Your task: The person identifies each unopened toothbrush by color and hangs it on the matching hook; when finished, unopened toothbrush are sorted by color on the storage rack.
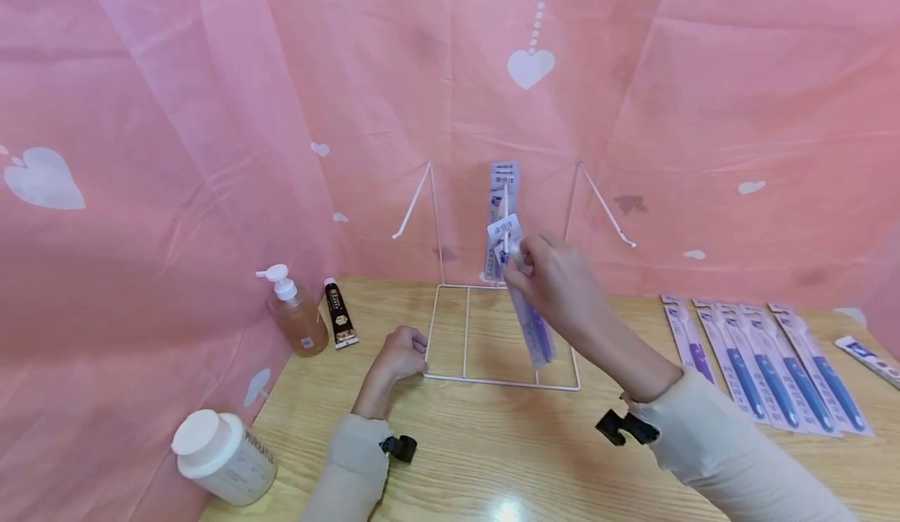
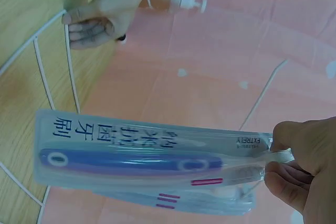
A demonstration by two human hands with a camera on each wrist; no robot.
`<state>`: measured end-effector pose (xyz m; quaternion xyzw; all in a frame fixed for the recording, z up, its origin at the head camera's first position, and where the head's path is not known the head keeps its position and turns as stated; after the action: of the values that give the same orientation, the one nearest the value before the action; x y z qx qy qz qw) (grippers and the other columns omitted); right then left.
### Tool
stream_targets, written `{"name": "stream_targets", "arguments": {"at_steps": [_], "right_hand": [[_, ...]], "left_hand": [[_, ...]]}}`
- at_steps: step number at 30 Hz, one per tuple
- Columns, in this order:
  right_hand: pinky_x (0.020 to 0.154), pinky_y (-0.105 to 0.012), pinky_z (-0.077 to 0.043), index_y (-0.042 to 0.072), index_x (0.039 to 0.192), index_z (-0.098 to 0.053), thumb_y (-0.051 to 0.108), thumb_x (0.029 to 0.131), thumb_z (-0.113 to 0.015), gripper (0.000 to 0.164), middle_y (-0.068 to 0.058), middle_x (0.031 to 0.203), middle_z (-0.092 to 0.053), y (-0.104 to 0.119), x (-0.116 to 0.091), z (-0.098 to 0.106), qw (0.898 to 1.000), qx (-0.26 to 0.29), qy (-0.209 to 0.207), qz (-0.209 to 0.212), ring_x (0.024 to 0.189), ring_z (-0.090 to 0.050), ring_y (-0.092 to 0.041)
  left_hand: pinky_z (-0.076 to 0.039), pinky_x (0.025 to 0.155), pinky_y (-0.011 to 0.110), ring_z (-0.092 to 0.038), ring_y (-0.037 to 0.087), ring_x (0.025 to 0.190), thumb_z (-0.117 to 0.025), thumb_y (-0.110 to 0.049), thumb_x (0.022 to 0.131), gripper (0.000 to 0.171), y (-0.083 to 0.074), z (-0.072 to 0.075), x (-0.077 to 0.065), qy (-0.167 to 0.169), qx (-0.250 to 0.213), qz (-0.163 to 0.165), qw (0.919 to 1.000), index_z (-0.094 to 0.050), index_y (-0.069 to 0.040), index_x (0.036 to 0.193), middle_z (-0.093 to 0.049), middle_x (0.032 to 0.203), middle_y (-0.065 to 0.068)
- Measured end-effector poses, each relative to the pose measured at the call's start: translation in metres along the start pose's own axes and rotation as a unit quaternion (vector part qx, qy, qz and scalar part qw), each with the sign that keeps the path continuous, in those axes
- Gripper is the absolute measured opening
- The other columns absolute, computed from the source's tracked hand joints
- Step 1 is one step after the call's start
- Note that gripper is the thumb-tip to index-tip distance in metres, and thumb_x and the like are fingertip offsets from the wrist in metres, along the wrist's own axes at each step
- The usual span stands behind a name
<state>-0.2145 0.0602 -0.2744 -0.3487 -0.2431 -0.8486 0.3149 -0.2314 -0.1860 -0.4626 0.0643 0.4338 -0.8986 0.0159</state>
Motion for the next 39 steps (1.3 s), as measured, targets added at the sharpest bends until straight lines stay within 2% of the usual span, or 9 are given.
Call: {"name": "stream_targets", "arguments": {"at_steps": [4, 9, 18, 24, 30, 39], "right_hand": [[0.049, -0.035, -0.046, 0.001, 0.074, -0.061, 0.007, 0.079, -0.071, 0.013, -0.010, 0.068, -0.060, -0.010, 0.010, -0.010, 0.999, 0.014, 0.019, -0.047, 0.056, -0.054, -0.022], [0.056, -0.040, -0.049, -0.001, 0.079, -0.063, 0.010, 0.079, -0.075, 0.016, -0.013, 0.072, -0.066, -0.022, 0.024, -0.022, 0.995, 0.017, 0.032, -0.096, 0.062, -0.060, -0.026], [0.056, -0.040, -0.049, -0.001, 0.077, -0.063, 0.007, 0.080, -0.073, 0.013, -0.013, 0.070, -0.066, -0.038, 0.040, -0.038, 0.988, 0.040, 0.012, -0.149, 0.063, -0.061, -0.028], [0.059, -0.041, -0.049, -0.001, 0.075, -0.064, 0.007, 0.080, -0.069, 0.011, -0.015, 0.071, -0.068, -0.046, 0.048, -0.050, 0.985, 0.040, -0.022, -0.163, 0.064, -0.062, -0.031], [0.058, -0.041, -0.050, 0.001, 0.074, -0.064, 0.007, 0.078, -0.071, 0.011, -0.015, 0.071, -0.069, -0.051, 0.050, -0.055, 0.984, 0.038, -0.046, -0.168, 0.064, -0.064, -0.031], [0.064, -0.044, -0.051, 0.000, 0.078, -0.066, 0.013, 0.081, -0.072, 0.015, -0.015, 0.075, -0.070, -0.054, 0.048, -0.058, 0.982, 0.031, -0.048, -0.179, 0.068, -0.065, -0.033]], "left_hand": [[-0.053, 0.074, 0.034, -0.059, 0.023, 0.082, -0.071, 0.013, 0.064, 0.036, 0.001, 0.000, 0.001, 0.002, -0.003, 0.001, 1.0000, -0.066, 0.006, 0.099, -0.062, 0.088, 0.009], [-0.054, 0.074, 0.035, -0.059, 0.024, 0.083, -0.071, 0.013, 0.064, 0.037, 0.000, 0.000, 0.000, 0.003, -0.008, 0.000, 1.0000, -0.066, 0.006, 0.100, -0.062, 0.088, 0.010], [-0.054, 0.075, 0.035, -0.059, 0.024, 0.083, -0.073, 0.013, 0.063, 0.039, 0.000, -0.001, 0.000, 0.005, -0.009, -0.001, 1.0000, -0.066, 0.007, 0.101, -0.062, 0.089, 0.010], [-0.054, 0.077, 0.036, -0.060, 0.024, 0.083, -0.073, 0.012, 0.063, 0.038, 0.002, 0.000, 0.001, 0.005, -0.009, -0.005, 0.9999, -0.066, 0.007, 0.101, -0.062, 0.089, 0.010], [-0.054, 0.076, 0.035, -0.060, 0.024, 0.082, -0.073, 0.012, 0.063, 0.037, 0.003, 0.000, 0.002, 0.005, -0.008, -0.007, 0.9999, -0.066, 0.007, 0.099, -0.062, 0.088, 0.010], [-0.053, 0.077, 0.036, -0.059, 0.023, 0.083, -0.074, 0.012, 0.063, 0.039, 0.002, -0.001, 0.001, 0.010, -0.006, -0.004, 0.9999, -0.065, 0.006, 0.100, -0.062, 0.089, 0.010]]}}
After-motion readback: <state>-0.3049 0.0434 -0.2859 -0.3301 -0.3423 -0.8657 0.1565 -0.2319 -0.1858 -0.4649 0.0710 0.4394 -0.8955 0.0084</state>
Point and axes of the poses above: each hand's wrist, its own x-axis towards the middle knuckle, its own z-axis out of the back of the hand, y = z × x, the point moved 2 cm from there along x, towards the middle knuckle
